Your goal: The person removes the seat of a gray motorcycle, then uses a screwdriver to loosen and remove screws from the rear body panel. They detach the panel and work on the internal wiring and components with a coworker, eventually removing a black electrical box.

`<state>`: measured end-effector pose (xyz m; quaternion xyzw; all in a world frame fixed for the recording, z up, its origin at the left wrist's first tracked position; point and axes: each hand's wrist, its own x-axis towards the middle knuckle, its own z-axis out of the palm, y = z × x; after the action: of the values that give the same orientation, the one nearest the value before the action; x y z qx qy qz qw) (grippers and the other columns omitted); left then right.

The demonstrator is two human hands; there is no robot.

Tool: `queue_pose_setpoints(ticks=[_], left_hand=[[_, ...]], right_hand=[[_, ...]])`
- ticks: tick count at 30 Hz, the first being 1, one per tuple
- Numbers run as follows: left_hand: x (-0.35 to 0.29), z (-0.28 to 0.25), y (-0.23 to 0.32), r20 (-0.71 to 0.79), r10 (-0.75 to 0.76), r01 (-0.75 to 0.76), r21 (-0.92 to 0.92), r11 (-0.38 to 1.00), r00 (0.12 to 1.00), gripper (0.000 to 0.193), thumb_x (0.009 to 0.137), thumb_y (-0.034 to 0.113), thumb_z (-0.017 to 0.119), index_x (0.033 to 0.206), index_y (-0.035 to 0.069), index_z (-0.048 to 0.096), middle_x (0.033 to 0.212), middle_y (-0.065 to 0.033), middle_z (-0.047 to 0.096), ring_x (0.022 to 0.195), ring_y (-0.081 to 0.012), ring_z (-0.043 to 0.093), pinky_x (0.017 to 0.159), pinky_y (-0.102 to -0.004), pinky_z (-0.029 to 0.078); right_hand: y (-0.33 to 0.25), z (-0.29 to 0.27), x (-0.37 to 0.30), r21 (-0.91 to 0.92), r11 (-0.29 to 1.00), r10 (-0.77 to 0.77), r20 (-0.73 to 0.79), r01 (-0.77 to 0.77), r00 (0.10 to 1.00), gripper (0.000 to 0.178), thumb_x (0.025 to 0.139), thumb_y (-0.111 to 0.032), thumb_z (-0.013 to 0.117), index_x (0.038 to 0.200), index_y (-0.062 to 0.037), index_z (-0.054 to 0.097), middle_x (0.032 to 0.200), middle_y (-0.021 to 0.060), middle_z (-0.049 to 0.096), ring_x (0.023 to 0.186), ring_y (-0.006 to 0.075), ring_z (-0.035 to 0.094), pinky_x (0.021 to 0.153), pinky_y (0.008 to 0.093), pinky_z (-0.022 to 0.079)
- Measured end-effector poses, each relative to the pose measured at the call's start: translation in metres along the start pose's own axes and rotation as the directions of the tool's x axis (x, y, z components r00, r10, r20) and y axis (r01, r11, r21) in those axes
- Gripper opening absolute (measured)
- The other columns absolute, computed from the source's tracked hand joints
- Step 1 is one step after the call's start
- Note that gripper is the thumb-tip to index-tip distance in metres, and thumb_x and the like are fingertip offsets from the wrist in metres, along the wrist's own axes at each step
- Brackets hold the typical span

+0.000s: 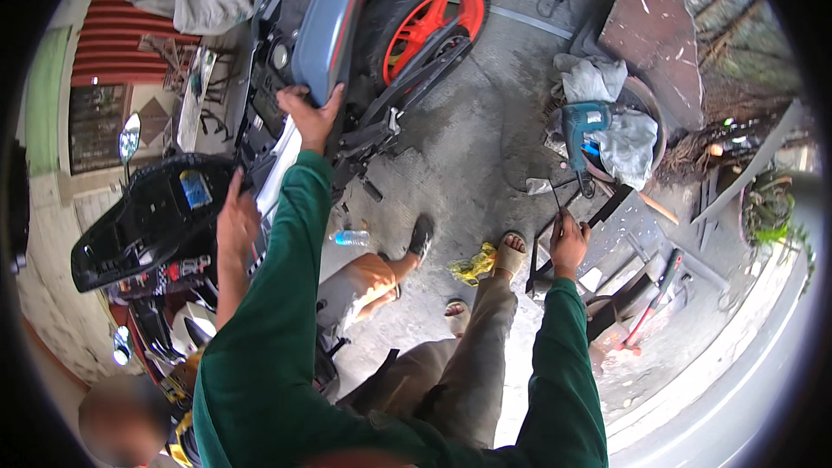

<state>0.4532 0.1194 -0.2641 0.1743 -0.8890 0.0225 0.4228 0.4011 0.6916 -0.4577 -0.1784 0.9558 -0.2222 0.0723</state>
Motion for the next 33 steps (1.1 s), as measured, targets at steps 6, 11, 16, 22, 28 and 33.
queue_pose_setpoints(ticks=[6, 11, 16, 22, 28, 33], left_hand=[[0.014, -0.011, 0.015, 0.027, 0.026, -0.024, -0.057, 0.998, 0.999, 0.069, 0.065, 0.038, 0.096, 0.102, 0.002, 0.05, 0.103, -0.0175, 0.048, 0.098, -0.0373, 0.049, 0.085, -0.0481, 0.041], [0.029, -0.043, 0.055, 0.105, -0.167, 0.178, -0.106, 0.978, 0.98, 0.057, 0.074, 0.038, 0.091, 0.097, 0.002, 0.052, 0.098, -0.0156, 0.049, 0.093, -0.0361, 0.05, 0.082, -0.0486, 0.039], [-0.03, -0.086, 0.166, 0.268, -0.347, 0.421, -0.3, 0.856, 0.899, 0.039, 0.097, 0.033, 0.069, 0.077, 0.004, 0.053, 0.082, -0.0161, 0.052, 0.08, -0.0381, 0.053, 0.075, -0.0489, 0.042], [-0.095, -0.124, 0.275, 0.741, -0.291, 0.713, -0.341, 0.613, 0.605, 0.044, 0.107, 0.037, 0.051, 0.083, 0.001, 0.06, 0.073, -0.0227, 0.061, 0.067, -0.0468, 0.058, 0.062, -0.0568, 0.043], [-0.048, -0.048, 0.282, 0.747, -0.276, 0.702, -0.337, 0.627, 0.605, 0.029, 0.109, 0.03, 0.046, 0.111, 0.003, 0.058, 0.071, -0.0257, 0.061, 0.067, -0.0466, 0.06, 0.061, -0.0578, 0.043], [0.04, 0.03, 0.279, 0.643, -0.498, 0.8, -0.343, 0.493, 0.582, 0.027, 0.106, 0.029, 0.05, 0.11, 0.003, 0.059, 0.078, -0.0266, 0.064, 0.067, -0.0473, 0.061, 0.062, -0.058, 0.047]], right_hand=[[-0.01, -0.017, 0.011, 0.348, 0.916, 0.192, 0.06, -0.201, 0.98, 0.029, 0.104, -0.029, 0.06, 0.125, -0.0115, 0.069, 0.108, 0.017, 0.074, 0.094, 0.0322, 0.071, 0.091, 0.0397, 0.052], [-0.044, -0.101, -0.016, 0.551, 0.824, 0.088, 0.099, -0.128, 0.991, 0.03, 0.102, -0.023, 0.064, 0.126, -0.0051, 0.067, 0.103, 0.0183, 0.075, 0.083, 0.0247, 0.069, 0.075, 0.0373, 0.052], [-0.071, -0.17, -0.082, 0.678, 0.4, 0.276, 0.552, -0.616, 0.787, 0.043, 0.102, -0.034, 0.066, 0.131, -0.0028, 0.064, 0.117, 0.0124, 0.071, 0.101, 0.0158, 0.066, 0.09, 0.0297, 0.052], [-0.093, -0.227, -0.116, 0.513, -0.151, 0.146, 0.857, -0.845, 0.494, 0.05, 0.106, -0.034, 0.056, 0.147, -0.0079, 0.041, 0.132, 0.0201, 0.062, 0.109, 0.0357, 0.066, 0.092, 0.051, 0.054], [-0.113, -0.27, -0.077, 0.647, -0.138, 0.199, 0.76, -0.75, 0.619, 0.046, 0.105, -0.028, 0.059, 0.144, -0.0087, 0.044, 0.13, 0.0174, 0.061, 0.113, 0.0346, 0.063, 0.096, 0.0507, 0.05], [-0.12, -0.294, -0.019, 0.735, -0.118, 0.24, 0.674, -0.668, 0.699, 0.04, 0.102, -0.022, 0.063, 0.138, -0.01, 0.05, 0.124, 0.0144, 0.064, 0.111, 0.0333, 0.065, 0.092, 0.0496, 0.051]])
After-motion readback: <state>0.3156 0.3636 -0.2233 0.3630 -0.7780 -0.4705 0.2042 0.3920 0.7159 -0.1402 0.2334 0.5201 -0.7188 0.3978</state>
